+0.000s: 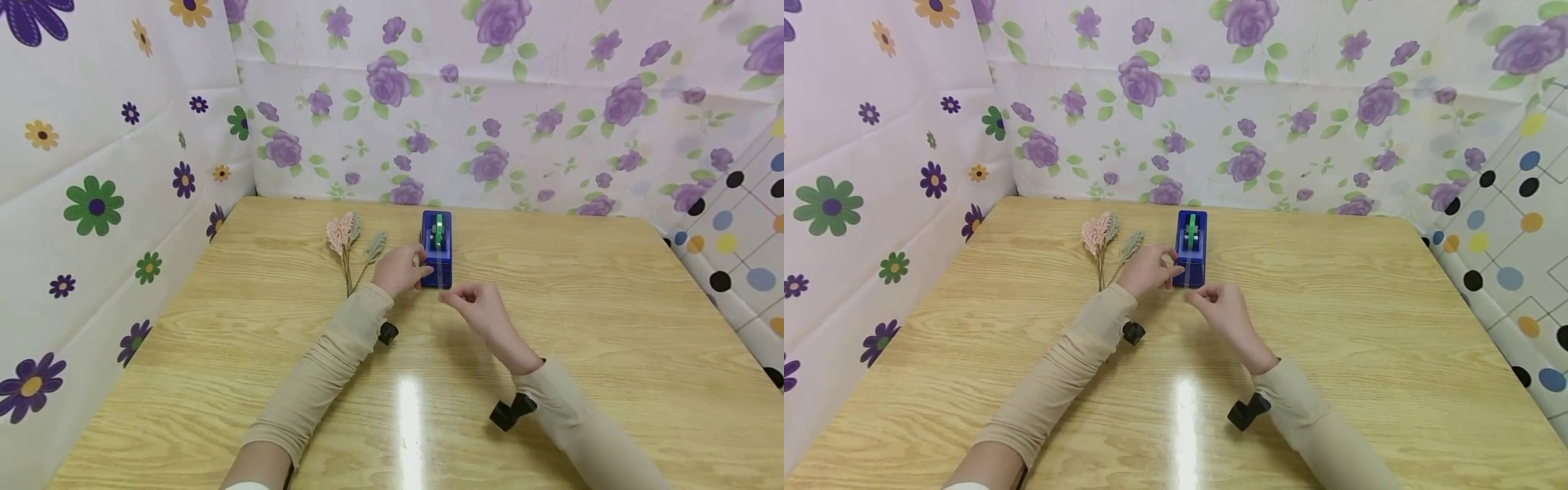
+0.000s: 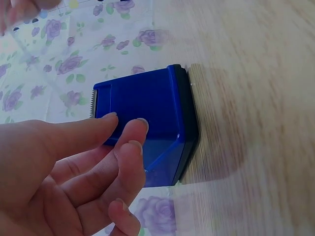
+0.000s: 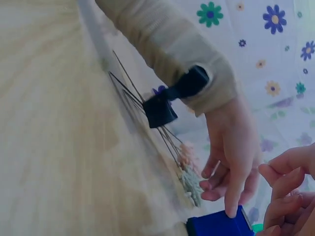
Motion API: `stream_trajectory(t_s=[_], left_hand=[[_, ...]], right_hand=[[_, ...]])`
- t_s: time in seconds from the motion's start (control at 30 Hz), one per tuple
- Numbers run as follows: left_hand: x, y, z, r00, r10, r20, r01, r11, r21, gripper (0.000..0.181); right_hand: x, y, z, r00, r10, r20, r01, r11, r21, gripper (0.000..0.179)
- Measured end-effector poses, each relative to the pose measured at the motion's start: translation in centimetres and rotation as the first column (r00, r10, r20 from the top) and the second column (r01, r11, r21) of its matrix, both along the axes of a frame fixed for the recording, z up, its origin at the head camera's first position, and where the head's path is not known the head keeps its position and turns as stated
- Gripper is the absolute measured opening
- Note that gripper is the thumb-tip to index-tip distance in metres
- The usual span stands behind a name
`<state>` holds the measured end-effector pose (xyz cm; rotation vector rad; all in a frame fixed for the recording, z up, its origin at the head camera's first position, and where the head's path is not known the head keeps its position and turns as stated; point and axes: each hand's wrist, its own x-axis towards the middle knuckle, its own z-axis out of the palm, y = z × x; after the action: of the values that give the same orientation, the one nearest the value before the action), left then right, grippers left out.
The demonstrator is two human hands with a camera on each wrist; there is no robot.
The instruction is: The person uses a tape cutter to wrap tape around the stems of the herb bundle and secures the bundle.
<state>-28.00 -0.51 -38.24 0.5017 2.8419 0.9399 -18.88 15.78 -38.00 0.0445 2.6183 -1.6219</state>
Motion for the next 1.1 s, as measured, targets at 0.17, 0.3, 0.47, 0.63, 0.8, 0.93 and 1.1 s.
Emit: stream_trajectory(t_s=[0.17, 0.3, 0.47, 0.63, 0.8, 0.93, 1.1], left_hand=[[0.0, -0.1, 0.0, 1.000, -0.005, 0.003, 0.005, 1.000, -0.005, 0.022], [0.0, -0.1, 0.1, 1.000, -0.012, -0.001, 0.012, 1.000, -0.026, 0.023], [-0.2, -0.1, 0.2, 0.999, -0.044, -0.009, 0.043, 0.998, -0.038, 0.023], [-0.6, -1.3, 0.2, 0.986, -0.153, 0.061, 0.156, 0.987, -0.040, 0.032], [-1.3, -3.9, 0.8, 0.958, -0.270, 0.092, 0.279, 0.955, -0.099, 0.039], [-1.7, -6.6, 1.4, 0.940, -0.332, 0.081, 0.341, 0.926, -0.164, 0.038], [-2.1, -9.6, 1.6, 0.906, -0.423, -0.027, 0.396, 0.867, -0.302, 0.042]], right_hand=[[2.4, -0.1, -0.3, 0.999, 0.027, -0.024, -0.027, 1.000, -0.008, 0.025], [3.8, -0.4, -0.4, 0.999, 0.047, -0.021, -0.047, 0.999, -0.020, 0.024], [4.6, -0.6, -0.7, 0.999, 0.039, 0.013, -0.039, 0.999, -0.034, 0.023], [4.5, -0.5, -0.8, 0.998, 0.049, 0.041, -0.046, 0.996, -0.071, 0.023], [4.3, -0.3, -0.3, 0.996, 0.062, 0.063, -0.056, 0.994, -0.096, 0.028], [4.4, -0.2, 0.2, 0.995, 0.062, 0.084, -0.054, 0.994, -0.099, 0.030], [4.4, 0.2, 0.2, 0.993, 0.069, 0.098, -0.060, 0.993, -0.098, 0.033]])
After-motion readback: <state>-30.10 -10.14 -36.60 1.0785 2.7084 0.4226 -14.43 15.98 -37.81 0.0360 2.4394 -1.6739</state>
